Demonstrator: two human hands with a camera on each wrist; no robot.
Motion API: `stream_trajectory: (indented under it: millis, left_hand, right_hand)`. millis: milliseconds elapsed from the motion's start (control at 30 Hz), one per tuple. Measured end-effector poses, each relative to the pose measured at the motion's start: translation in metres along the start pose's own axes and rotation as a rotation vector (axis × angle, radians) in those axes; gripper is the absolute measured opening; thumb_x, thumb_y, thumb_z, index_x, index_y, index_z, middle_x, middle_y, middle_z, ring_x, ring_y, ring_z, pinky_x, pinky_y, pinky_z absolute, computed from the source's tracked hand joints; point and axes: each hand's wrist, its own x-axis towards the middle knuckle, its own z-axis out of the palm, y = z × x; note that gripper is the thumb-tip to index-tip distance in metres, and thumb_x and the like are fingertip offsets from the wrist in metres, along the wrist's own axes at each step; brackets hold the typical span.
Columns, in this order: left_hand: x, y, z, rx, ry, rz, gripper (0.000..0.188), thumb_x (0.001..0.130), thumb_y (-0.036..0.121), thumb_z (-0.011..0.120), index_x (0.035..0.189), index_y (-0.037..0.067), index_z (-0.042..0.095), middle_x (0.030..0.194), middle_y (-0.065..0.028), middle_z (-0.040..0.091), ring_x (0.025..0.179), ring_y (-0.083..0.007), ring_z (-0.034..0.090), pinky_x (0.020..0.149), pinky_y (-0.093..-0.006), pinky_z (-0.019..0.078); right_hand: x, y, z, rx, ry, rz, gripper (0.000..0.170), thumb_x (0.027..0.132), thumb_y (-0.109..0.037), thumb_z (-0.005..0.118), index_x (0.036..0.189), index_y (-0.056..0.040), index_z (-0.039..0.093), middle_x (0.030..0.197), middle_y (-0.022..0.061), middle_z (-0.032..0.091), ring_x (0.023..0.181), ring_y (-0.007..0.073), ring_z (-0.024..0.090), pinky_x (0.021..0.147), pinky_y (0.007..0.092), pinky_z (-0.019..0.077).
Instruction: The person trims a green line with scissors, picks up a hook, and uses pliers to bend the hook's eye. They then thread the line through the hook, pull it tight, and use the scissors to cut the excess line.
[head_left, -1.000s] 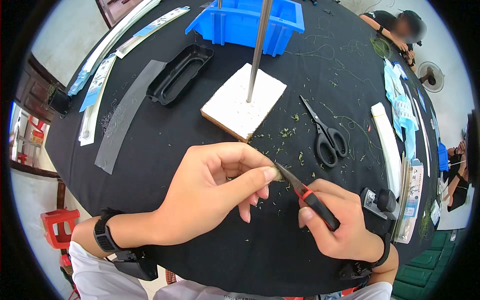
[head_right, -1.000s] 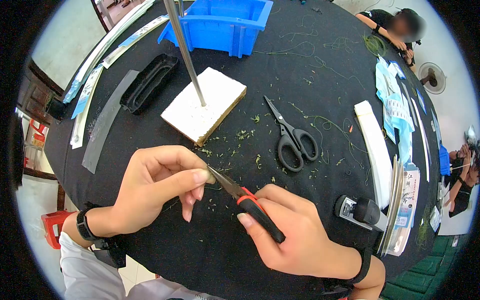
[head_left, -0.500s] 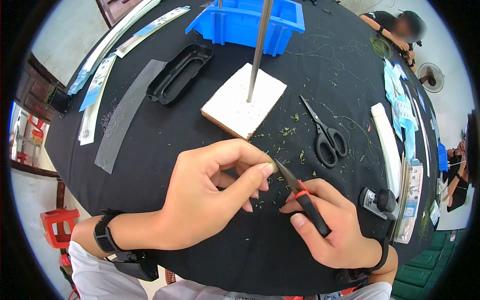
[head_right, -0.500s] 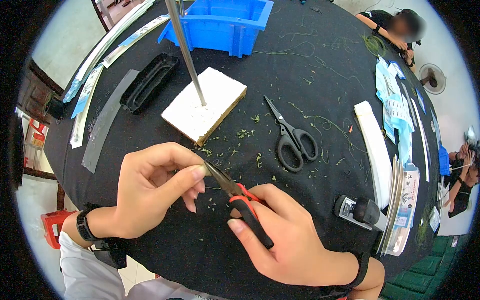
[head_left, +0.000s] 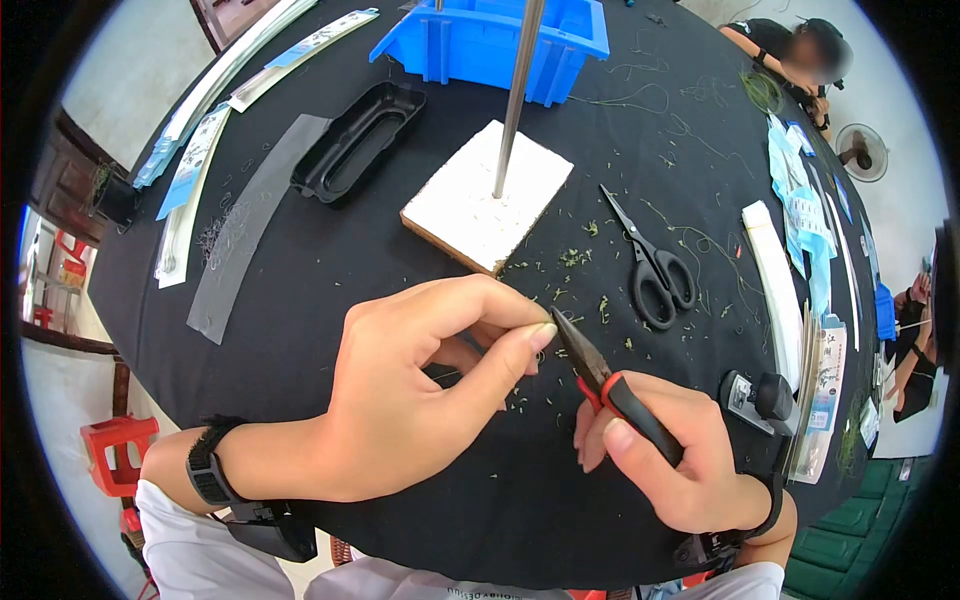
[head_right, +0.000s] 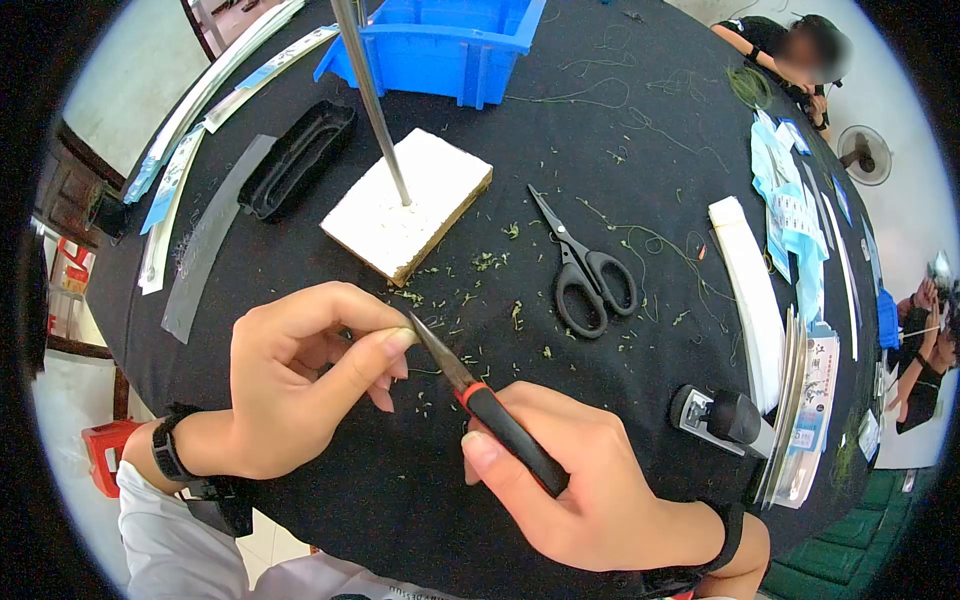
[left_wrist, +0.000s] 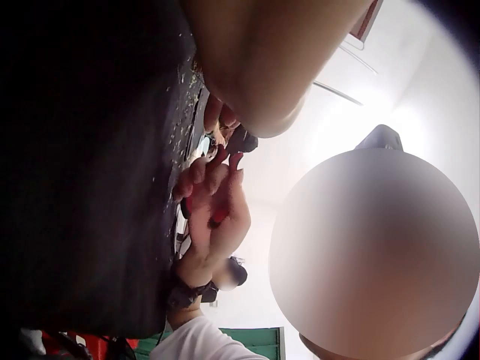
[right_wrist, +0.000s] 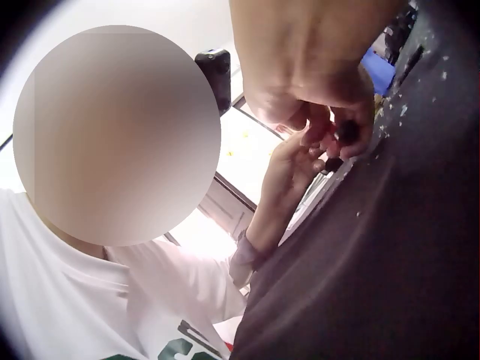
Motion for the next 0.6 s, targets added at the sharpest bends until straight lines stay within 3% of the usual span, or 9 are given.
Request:
stream_trajectory:
  millis: [200,400,600]
  left_hand:
    - [-0.0004,0.0007,-0.0008,0.017,0.000,0.011,0.009,0.086,0.000,0.057,0.092,-0.007,0.061,0.080,-0.0104,0.061,0.065,-0.0106,0.060,0.053,-0.0210,0.0521]
    - [-0.0006,-0.0029,-0.0010,0.027,-0.012,0.016,0.008,0.085,-0.002,0.057,0.090,-0.007,0.061,0.081,-0.0103,0.061,0.069,-0.0107,0.060,0.053,-0.0208,0.0522]
    - [-0.0002,-0.0046,-0.0010,0.120,-0.035,0.117,0.006,0.084,-0.004,0.058,0.088,-0.007,0.061,0.083,-0.0103,0.061,0.068,-0.0110,0.060,0.052,-0.0206,0.0522]
  right_hand:
    - [0.0021,0.0020,0.0011,-0.004,0.026,-0.038,0.016,0.089,-0.011,0.055,0.079,0.0010,0.061,0.079,0.0111,0.058,0.065,0.0194,0.057,0.058,0.0284,0.0436]
    - [0.0025,0.0037,0.0019,-0.063,0.029,-0.065,0.014,0.087,-0.009,0.056,0.079,0.0016,0.060,0.076,0.0110,0.057,0.062,0.0198,0.057,0.055,0.0288,0.0427]
    - [-0.0010,-0.0044,-0.0011,-0.103,0.009,0.081,0.017,0.087,-0.010,0.057,0.074,0.0007,0.059,0.067,0.0093,0.054,0.055,0.0192,0.053,0.050,0.0297,0.0392]
